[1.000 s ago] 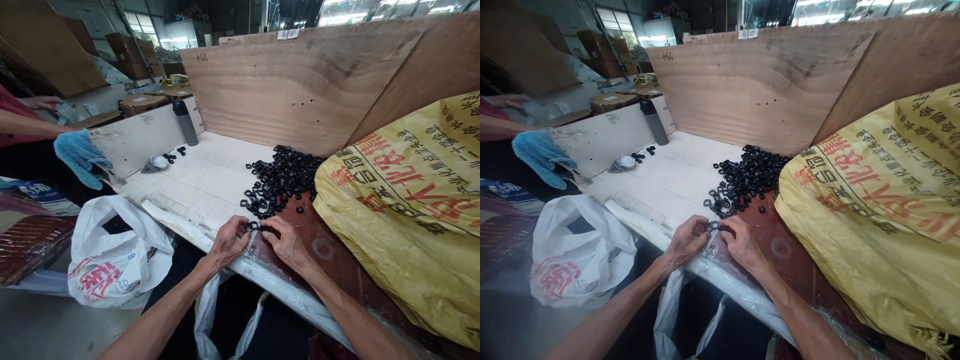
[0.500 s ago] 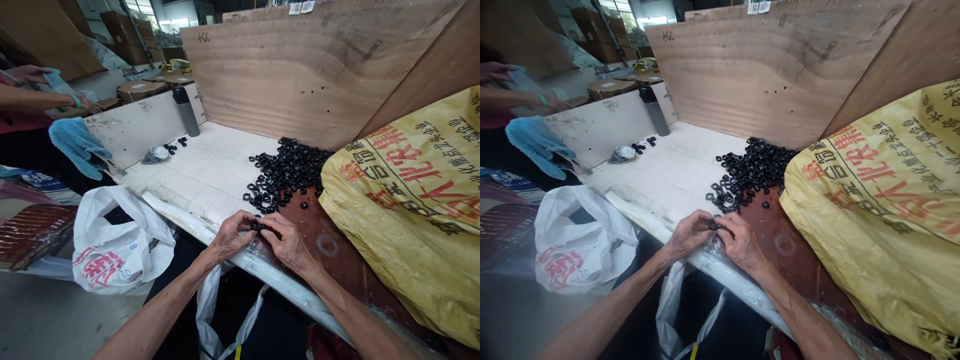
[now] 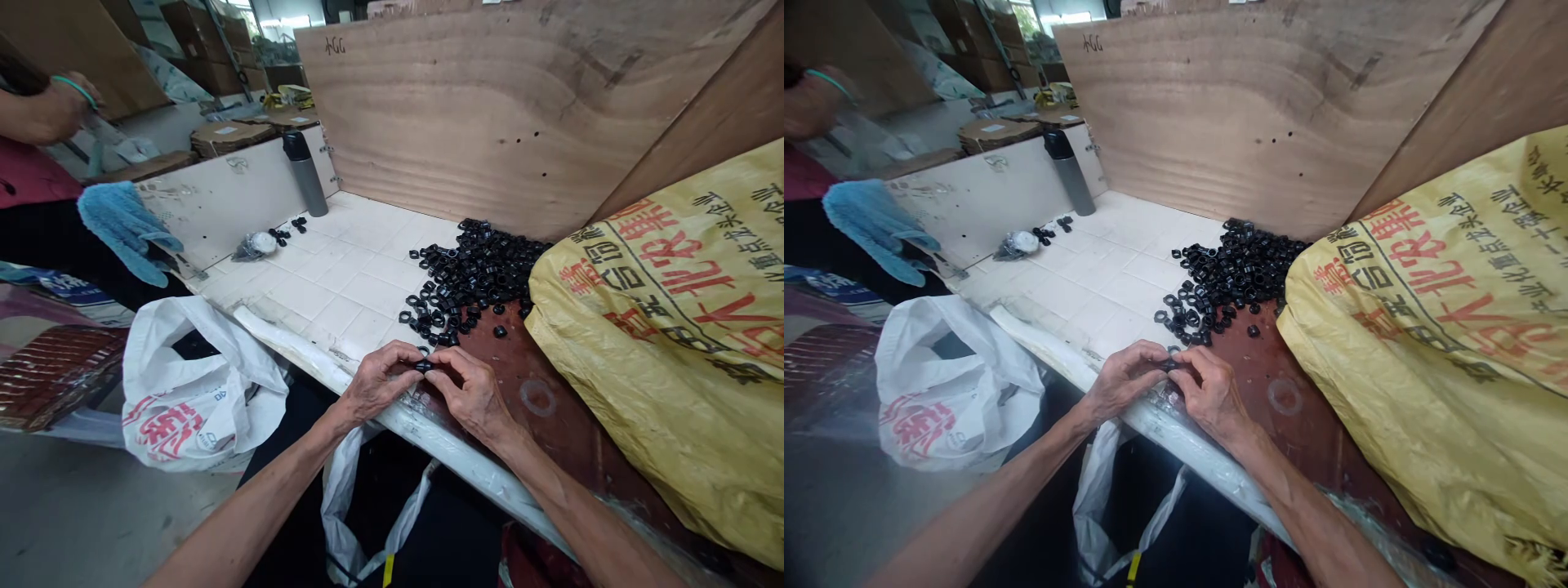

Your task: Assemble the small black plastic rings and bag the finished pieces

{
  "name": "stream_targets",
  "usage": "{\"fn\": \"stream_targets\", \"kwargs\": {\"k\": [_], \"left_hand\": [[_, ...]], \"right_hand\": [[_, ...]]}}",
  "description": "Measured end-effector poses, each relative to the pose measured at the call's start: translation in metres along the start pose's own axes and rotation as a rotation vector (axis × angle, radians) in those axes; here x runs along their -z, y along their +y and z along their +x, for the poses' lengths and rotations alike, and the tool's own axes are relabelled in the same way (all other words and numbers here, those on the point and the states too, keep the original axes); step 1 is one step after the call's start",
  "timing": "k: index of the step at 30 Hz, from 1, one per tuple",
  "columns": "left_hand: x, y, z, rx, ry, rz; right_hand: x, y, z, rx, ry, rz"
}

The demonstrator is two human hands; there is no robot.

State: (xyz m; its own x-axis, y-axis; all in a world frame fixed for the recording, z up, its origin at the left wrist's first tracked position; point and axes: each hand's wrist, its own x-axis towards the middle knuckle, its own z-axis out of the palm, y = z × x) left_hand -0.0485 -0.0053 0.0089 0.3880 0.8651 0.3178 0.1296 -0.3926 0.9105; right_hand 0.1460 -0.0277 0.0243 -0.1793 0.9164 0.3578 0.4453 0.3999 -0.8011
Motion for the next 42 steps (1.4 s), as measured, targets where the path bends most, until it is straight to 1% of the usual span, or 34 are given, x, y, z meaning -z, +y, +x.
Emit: {"fn": "stream_targets", "kwargs": {"k": [5,10,12,14,17,19,22,26,30,33,35,38,40,42], "left_hand": [[0.001,-0.004,-0.001,-0.033,0.013,0.037],[0.000,-0.003,0.000,-0.084,-0.019,0.105],[0.000,-0.002,0.001,-0.078,-0.027,0.097],[0.000,-0.001,0.001,-0.053,-0.008,0.066],[0.000,-0.003,0.000,-0.025,0.027,0.021],[0.001,-0.005,-0.001,-0.030,0.028,0.013],[0.001,-0.006,-0.001,-0.038,0.016,0.016],[0.001,-0.005,-0.001,-0.032,0.027,0.005],[0.001,-0.003,-0.001,-0.020,0.050,0.008],[0.001,-0.002,-0.001,0.002,0.031,0.004],[0.002,-0.001,-0.001,0.006,0.015,0.002],[0.002,0.001,0.000,0.030,0.029,-0.024],[0.001,0.002,0.000,0.043,0.046,-0.056],[0.001,0.002,0.000,0.046,0.055,-0.079]], "right_hand": [[-0.008,0.003,-0.003,-0.070,-0.006,-0.050],[-0.012,0.007,-0.004,-0.023,-0.026,-0.203],[-0.012,0.006,-0.004,-0.019,0.017,-0.176],[-0.010,0.005,-0.004,0.015,0.040,-0.115],[-0.009,0.006,-0.005,0.091,-0.005,-0.088],[-0.009,0.009,-0.005,0.077,-0.025,-0.137],[-0.008,0.010,-0.005,0.019,-0.045,-0.191],[-0.005,0.005,-0.005,0.005,-0.062,-0.121],[-0.002,0.002,-0.005,-0.003,-0.066,-0.147],[-0.001,0.004,-0.004,-0.013,-0.067,-0.109],[0.000,0.005,-0.004,-0.010,-0.043,-0.118],[-0.002,0.006,-0.002,0.057,-0.001,-0.096],[-0.006,0.008,-0.002,0.122,-0.013,-0.081],[-0.010,0.009,-0.003,0.135,-0.012,-0.108]]}}
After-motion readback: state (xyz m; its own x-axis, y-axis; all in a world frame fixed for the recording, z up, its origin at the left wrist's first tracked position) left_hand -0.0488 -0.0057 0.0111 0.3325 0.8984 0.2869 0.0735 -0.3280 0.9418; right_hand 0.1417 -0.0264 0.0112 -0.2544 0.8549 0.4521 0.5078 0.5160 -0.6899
